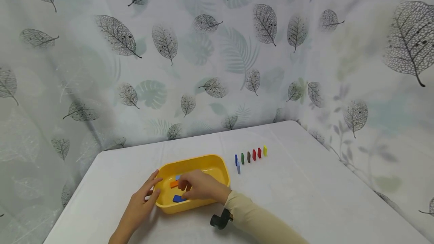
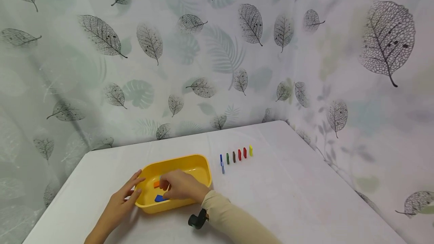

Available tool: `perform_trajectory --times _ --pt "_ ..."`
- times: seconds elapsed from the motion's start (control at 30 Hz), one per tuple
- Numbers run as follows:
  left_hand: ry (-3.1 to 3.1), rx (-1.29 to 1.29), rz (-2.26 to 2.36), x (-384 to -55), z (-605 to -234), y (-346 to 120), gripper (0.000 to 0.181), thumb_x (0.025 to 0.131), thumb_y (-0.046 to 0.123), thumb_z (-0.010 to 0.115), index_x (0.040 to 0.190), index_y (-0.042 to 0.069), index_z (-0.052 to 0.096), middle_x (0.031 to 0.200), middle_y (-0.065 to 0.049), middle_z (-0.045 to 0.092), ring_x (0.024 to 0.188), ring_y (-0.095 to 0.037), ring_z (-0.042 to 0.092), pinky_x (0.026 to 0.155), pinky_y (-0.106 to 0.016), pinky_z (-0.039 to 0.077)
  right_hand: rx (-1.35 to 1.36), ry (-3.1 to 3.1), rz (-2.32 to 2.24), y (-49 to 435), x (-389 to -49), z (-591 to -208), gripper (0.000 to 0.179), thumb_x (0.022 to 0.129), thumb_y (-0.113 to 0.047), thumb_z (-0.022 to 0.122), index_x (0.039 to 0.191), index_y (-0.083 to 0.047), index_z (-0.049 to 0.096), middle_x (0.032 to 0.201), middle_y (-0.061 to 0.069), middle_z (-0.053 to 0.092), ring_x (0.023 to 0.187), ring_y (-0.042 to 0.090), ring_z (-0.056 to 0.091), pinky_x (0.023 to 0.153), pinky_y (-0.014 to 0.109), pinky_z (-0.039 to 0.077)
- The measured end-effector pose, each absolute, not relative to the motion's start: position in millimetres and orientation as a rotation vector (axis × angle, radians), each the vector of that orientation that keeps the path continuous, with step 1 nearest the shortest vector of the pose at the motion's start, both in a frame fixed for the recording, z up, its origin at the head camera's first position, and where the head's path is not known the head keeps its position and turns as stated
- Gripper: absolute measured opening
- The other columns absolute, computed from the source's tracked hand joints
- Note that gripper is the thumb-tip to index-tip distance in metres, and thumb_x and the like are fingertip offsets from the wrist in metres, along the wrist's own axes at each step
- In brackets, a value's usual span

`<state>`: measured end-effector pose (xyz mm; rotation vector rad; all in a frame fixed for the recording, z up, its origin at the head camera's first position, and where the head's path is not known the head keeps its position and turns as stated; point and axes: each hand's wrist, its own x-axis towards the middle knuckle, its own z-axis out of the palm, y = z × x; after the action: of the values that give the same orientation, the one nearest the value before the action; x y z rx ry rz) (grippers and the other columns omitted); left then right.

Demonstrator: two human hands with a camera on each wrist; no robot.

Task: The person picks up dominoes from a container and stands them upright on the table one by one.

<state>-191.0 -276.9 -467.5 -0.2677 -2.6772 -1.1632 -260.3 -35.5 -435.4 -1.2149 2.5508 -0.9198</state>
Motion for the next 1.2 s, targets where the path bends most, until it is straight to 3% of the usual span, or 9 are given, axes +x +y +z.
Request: perform_trajectory --times 0.53,1.03,1.2 --pt "-2.671 -0.282 -1.148 -189.6 -471.0 -276.9 0.040 0.107 0.018 0.061 0.147 0.013 0.059 0.166 -0.004 0.036 0.110 -0.035 0.068 0.082 -0.046 0.061 -1.106 2.613 -0.728 -54.8 -266.2 -441.6 0.022 0.084 -0.025 0.091 0.091 -0.016 0.072 0.079 -0.013 0.061 0.072 0.005 0.055 0.067 0.017 0.049" --pt "-2.657 -0.310 -1.127 -189.1 -468.4 -278.3 0.040 0.107 0.017 0.061 0.147 0.012 0.059 0.165 -0.005 0.037 0.107 -0.033 0.069 0.081 -0.046 0.061 -1.214 2.594 -0.602 -61.9 -275.6 -450.5 0.019 0.086 -0.021 0.089 0.098 -0.015 0.076 0.085 -0.013 0.066 0.074 0.003 0.056 0.070 0.013 0.049" --pt "-2.656 -0.308 -1.139 -188.2 -467.9 -278.3 0.040 0.107 0.016 0.061 0.147 0.012 0.059 0.165 -0.005 0.037 0.108 -0.034 0.068 0.081 -0.046 0.061 -1.220 2.594 -0.612 -62.3 -275.5 -450.8 0.015 0.088 -0.020 0.087 0.097 -0.014 0.077 0.080 -0.013 0.063 0.071 0.004 0.055 0.067 0.014 0.049"
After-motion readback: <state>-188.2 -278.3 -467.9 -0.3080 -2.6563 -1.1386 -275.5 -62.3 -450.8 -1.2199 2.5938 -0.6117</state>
